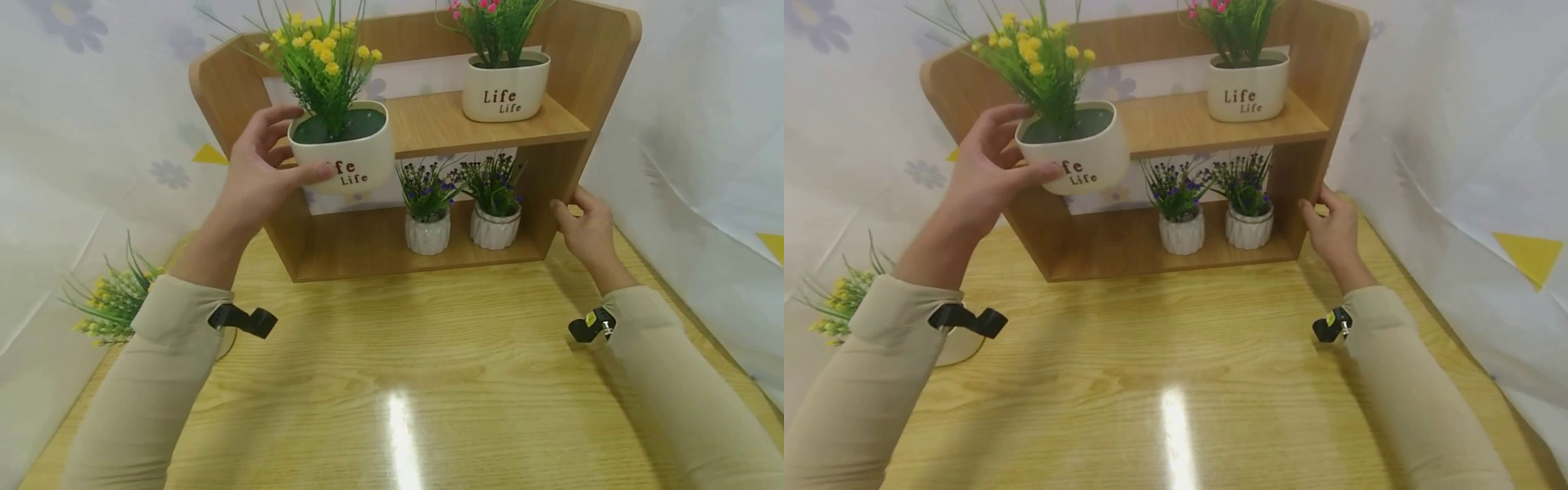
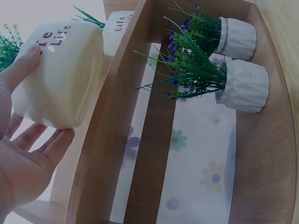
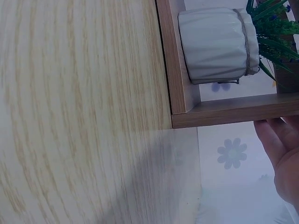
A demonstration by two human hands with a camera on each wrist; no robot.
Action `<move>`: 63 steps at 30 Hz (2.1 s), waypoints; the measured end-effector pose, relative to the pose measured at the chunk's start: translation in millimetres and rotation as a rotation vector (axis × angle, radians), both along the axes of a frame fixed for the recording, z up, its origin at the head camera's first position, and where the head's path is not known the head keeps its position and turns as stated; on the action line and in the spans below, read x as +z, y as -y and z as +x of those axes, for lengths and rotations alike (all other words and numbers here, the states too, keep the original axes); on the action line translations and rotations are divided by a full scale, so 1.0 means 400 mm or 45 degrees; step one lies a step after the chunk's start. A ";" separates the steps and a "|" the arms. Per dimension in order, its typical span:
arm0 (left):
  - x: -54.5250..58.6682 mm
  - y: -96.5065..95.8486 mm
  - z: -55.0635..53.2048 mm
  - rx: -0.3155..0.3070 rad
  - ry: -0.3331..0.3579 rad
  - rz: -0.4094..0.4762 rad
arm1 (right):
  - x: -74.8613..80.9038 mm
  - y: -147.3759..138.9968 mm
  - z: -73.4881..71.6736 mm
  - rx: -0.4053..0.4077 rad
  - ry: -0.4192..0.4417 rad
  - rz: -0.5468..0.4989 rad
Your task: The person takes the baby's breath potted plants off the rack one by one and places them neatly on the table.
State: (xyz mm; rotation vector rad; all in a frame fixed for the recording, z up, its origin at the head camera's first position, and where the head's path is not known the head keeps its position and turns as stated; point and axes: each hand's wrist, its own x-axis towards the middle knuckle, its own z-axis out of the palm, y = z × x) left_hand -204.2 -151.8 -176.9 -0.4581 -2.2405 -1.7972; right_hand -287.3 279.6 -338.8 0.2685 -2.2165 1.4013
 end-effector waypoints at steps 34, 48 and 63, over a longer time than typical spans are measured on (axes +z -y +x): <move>-0.195 0.148 0.092 -0.001 0.040 0.034 | -0.002 0.001 0.002 -0.003 -0.024 0.004; -0.296 0.182 0.118 -0.020 0.144 0.083 | -0.001 -0.002 0.002 0.008 -0.009 -0.022; -0.367 0.221 0.138 0.009 0.180 0.074 | -0.005 -0.002 -0.001 0.027 -0.016 -0.040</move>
